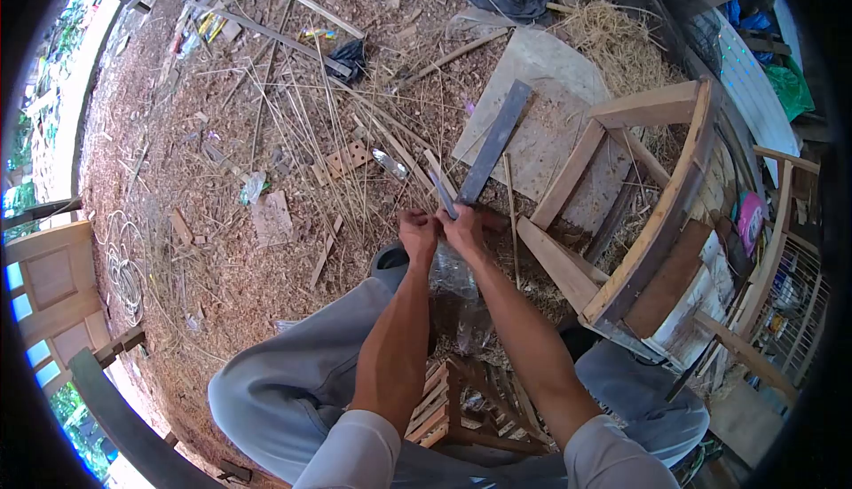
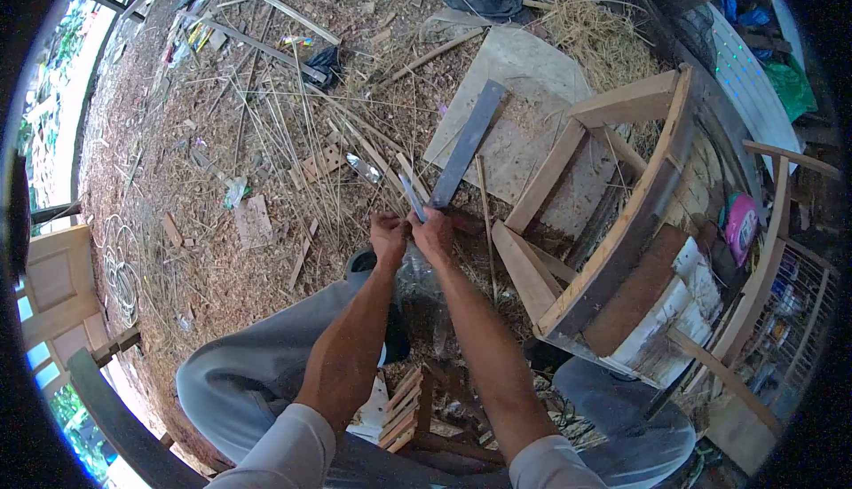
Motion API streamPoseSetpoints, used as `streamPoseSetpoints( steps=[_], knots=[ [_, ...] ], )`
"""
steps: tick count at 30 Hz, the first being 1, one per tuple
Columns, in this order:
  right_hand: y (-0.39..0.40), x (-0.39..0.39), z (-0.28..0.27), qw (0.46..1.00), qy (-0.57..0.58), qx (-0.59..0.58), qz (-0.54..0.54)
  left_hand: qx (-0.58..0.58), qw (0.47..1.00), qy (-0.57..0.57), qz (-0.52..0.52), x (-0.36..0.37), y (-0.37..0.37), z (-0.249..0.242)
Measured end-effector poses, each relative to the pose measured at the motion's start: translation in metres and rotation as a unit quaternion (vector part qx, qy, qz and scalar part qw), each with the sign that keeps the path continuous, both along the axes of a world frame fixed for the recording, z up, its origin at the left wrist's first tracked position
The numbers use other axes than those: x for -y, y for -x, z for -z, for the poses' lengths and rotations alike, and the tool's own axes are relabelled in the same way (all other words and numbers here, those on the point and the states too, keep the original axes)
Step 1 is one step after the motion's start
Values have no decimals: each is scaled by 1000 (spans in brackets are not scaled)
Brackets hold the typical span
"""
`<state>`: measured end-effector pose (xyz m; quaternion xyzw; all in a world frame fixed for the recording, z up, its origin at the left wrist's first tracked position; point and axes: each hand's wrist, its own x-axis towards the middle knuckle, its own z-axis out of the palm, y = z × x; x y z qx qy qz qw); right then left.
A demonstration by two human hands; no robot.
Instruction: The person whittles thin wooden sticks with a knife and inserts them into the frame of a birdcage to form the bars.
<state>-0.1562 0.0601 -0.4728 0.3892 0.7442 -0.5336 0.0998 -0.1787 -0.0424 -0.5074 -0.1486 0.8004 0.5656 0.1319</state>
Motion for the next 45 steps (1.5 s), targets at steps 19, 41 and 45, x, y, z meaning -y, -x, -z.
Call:
streamPoseSetpoints(
  steps=[19,41,45],
  knots=[
    [-11,-9,-217,981,35,-186,42,187,915,-323,155,13,26,-240],
    [-136,-24,-419,904,190,-346,165,-287,902,36,322,-3,30,-300],
    [-168,-28,-445,855,231,-415,208,-36,864,-246,437,14,-86,-457]
  ],
)
